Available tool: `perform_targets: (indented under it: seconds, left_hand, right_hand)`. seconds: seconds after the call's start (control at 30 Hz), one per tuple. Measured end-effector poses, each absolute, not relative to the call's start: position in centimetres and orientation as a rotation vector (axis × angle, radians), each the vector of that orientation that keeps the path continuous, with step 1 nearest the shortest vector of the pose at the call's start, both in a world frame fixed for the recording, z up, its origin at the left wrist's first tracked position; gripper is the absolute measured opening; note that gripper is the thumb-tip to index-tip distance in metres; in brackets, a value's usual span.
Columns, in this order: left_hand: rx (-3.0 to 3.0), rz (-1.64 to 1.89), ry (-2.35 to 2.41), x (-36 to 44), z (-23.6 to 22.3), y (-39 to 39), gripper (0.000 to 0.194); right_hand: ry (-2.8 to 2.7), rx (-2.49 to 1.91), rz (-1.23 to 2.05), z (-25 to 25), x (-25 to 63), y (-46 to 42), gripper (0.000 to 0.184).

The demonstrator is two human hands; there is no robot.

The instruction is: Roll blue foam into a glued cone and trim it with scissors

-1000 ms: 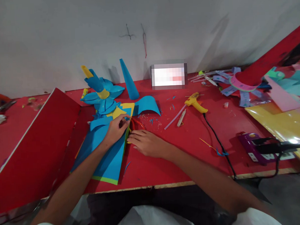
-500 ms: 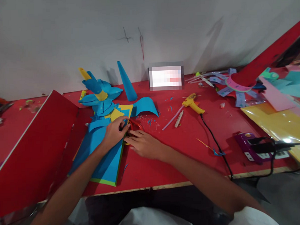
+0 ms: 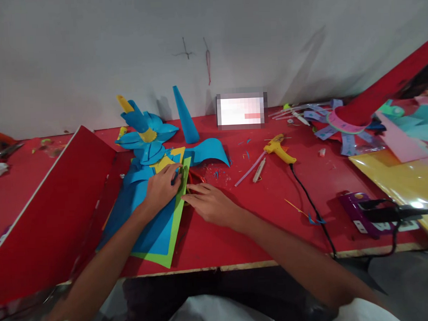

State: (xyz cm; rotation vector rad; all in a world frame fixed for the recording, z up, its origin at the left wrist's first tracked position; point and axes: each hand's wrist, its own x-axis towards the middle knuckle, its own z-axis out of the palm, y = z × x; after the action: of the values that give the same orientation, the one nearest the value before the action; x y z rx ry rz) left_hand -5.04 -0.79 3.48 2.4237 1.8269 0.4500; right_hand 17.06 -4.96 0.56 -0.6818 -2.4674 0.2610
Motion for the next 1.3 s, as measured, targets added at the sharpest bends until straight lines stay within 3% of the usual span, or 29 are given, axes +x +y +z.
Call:
perform_targets:
  seconds: [0.3, 0.83, 1.07, 1.3]
  left_hand:
    - [2.454, 0.263, 1.873, -4.9, 3.2, -0.9, 0.04]
    - [2.618, 0.365, 1.7, -5.9, 2.6, -0.1, 0.038]
    - [2.659, 0.401, 1.3, -6.1, 2.8, -0.4, 0.064]
    - [2.678, 0.314, 1.205, -6.2, 3.1, -0.7, 0.076]
  right_hand:
    - [-2.436, -0.793, 0.341, 0.7, 17.1, -4.9, 0.041]
    - [-1.883, -1.103, 0.582, 1.0, 19.6, -3.4, 0.035]
    - [-1.769, -1.07, 0.972, 0.9, 19.4, -2.3, 0.02]
    - [-1.633, -1.132, 0.979, 1.1, 20.9, -1.4, 0.014]
